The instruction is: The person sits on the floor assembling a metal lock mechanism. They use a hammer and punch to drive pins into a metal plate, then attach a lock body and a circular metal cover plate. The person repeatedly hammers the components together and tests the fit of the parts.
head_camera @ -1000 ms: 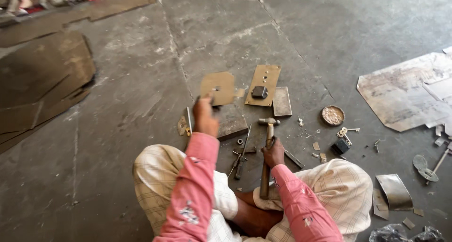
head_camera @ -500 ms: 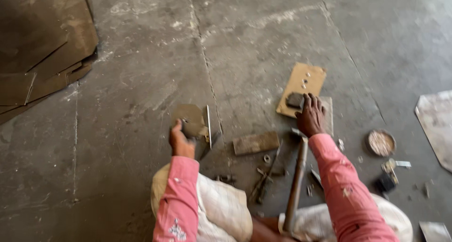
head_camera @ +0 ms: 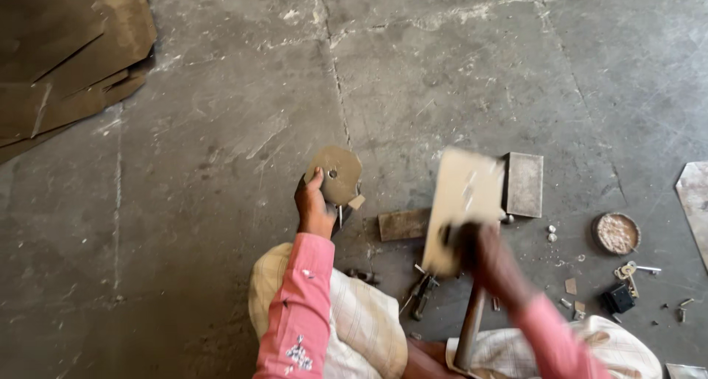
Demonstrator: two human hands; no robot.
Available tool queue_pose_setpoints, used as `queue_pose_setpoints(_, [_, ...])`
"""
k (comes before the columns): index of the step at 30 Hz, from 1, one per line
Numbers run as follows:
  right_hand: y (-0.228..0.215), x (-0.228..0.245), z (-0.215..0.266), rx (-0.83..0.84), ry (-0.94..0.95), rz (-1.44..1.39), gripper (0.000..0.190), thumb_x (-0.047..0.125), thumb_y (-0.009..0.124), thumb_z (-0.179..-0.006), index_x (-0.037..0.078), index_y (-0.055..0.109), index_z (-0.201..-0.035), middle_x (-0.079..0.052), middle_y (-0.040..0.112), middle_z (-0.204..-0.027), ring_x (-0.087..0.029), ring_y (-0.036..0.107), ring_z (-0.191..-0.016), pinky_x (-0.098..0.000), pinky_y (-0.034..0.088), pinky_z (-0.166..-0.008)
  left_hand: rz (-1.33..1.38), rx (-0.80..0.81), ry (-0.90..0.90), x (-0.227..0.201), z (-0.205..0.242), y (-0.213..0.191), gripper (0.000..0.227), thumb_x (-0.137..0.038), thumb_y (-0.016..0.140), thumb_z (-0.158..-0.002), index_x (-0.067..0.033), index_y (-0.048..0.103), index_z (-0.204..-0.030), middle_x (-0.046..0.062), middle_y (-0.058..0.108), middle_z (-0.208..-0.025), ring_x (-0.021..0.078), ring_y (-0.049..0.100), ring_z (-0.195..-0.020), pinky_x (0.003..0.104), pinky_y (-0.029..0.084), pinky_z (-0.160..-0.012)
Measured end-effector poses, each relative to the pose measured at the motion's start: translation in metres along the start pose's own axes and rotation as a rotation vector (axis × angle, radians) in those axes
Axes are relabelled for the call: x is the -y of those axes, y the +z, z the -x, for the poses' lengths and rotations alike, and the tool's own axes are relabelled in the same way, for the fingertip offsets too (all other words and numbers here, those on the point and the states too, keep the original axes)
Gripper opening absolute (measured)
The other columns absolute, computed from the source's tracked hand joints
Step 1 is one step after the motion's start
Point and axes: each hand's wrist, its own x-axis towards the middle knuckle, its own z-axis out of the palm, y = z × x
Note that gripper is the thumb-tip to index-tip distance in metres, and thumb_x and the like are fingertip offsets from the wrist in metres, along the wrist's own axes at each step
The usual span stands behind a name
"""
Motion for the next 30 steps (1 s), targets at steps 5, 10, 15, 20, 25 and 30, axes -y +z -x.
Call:
queue_pose_setpoints(5, [0.011,0.146,0.049,-0.076,0.038,-0.534,0.037,0.005,0.064,-0.082,0.002,0.061,-0.118,-0.014,0.065,-0.108,-0.031,0.062,-0.098,-0.0435,0.050,-0.084,0.012,0.100,0.092,-0.034,0.035,0.012,0.034,-0.011,0.065,-0.096,-0.0006,0.064,-0.128,0.011,0.070,-0.122,0.0275,0.067,-0.110,0.045,0.056,-0.097])
queue_pose_setpoints(10, [0.017,0.190,0.047,-0.061,0.414,-1.011,0.040,0.007,0.062,-0.086,0.001,0.060,-0.126,-0.014,0.067,-0.110,-0.028,0.064,-0.097,-0.0415,0.053,-0.081,-0.229,0.234,0.123,-0.087,0.086,0.011,0.027,-0.012,0.067,-0.095,-0.0003,0.071,-0.119,0.010,0.073,-0.111,0.0243,0.069,-0.100,0.042,0.059,-0.090])
queue_pose_setpoints(15, [0.021,0.189,0.055,-0.110,0.669,-1.357,0.043,0.008,0.061,-0.091,-0.001,0.059,-0.133,-0.015,0.069,-0.113,-0.025,0.066,-0.095,-0.0396,0.056,-0.077,-1.302,0.485,-0.040,-0.089,0.122,-0.012,0.031,-0.028,0.075,-0.088,-0.0079,0.077,-0.111,0.011,0.078,-0.106,0.0195,0.070,-0.090,0.035,0.059,-0.082])
queue_pose_setpoints(20, [0.040,0.165,0.052,-0.180,0.883,-1.508,0.046,0.009,0.060,-0.095,-0.002,0.058,-0.140,-0.016,0.071,-0.115,-0.023,0.069,-0.094,-0.0377,0.059,-0.074,-1.423,0.790,-0.230,-0.014,0.128,-0.021,0.040,-0.029,0.079,-0.085,-0.0049,0.070,-0.116,0.015,0.073,-0.110,0.0227,0.067,-0.099,0.039,0.055,-0.087])
queue_pose_setpoints(25, [0.055,0.143,0.076,-0.346,1.111,-1.591,0.046,0.007,0.059,-0.094,-0.003,0.057,-0.139,-0.013,0.072,-0.114,-0.021,0.069,-0.090,-0.0338,0.057,-0.071,-1.922,0.159,0.296,-0.011,0.012,-0.011,0.022,-0.018,0.064,-0.091,-0.0046,0.072,-0.107,0.020,0.075,-0.102,0.0380,0.073,-0.094,0.047,0.059,-0.082])
queue_pose_setpoints(30, [0.063,0.124,0.091,-0.418,1.039,-1.566,0.030,0.008,0.060,-0.100,-0.007,0.062,-0.126,-0.010,0.069,-0.099,-0.019,0.064,-0.079,-0.0331,0.054,-0.062,-1.979,-0.100,0.232,0.018,-0.035,-0.021,0.021,-0.011,0.057,-0.095,-0.0046,0.070,-0.110,0.022,0.072,-0.114,0.0421,0.071,-0.106,0.050,0.058,-0.088])
